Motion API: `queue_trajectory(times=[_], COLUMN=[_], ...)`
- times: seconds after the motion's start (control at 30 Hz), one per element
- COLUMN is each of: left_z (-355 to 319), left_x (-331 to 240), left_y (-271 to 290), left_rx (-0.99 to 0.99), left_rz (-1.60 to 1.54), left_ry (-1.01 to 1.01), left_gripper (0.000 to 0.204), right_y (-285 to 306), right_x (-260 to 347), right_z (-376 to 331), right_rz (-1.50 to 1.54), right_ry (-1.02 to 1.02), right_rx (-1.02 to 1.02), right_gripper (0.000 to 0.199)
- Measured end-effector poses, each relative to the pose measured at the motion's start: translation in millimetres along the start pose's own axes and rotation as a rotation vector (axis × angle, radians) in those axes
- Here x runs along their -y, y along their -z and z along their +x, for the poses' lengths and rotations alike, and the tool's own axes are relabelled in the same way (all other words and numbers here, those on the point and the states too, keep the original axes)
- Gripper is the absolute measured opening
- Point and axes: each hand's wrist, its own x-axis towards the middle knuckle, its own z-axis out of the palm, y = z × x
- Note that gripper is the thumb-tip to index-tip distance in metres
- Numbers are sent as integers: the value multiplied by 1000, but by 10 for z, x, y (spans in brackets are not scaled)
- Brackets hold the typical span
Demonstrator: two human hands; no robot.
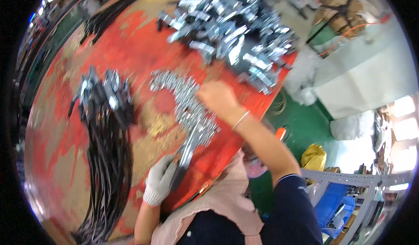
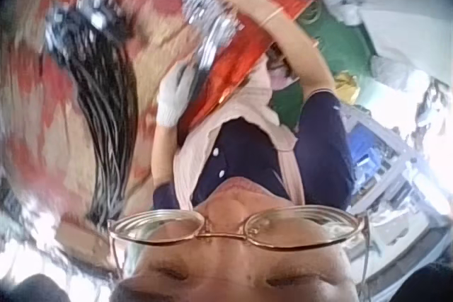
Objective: Assembling the components of metal spring clips, likely for jumper cables or battery chargers.
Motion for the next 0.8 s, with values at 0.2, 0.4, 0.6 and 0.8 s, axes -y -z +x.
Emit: queue_trajectory(times=[0.2,0.4,0.6,0.8], left_z=[126,44,25,-67], left_x=[99,163,-19,-123], left_y=[-136,12,35,128], left_rx=[58,-94,-3,99], left_rz=[-294,-231,-89,-227], left_ry=[82,-80,-120,-24], left_gripper=[24,23,26,26], right_y=[289,779,558,506], right_x=[-49,445,1208,1409], right_z=[14,228,-451,-695], right_rz=[-209,903,1812,1777], right_ry=[-27,-441,-760,-810], right_rx=[124,136,-11,80], right_gripper=[11,20,14,18])
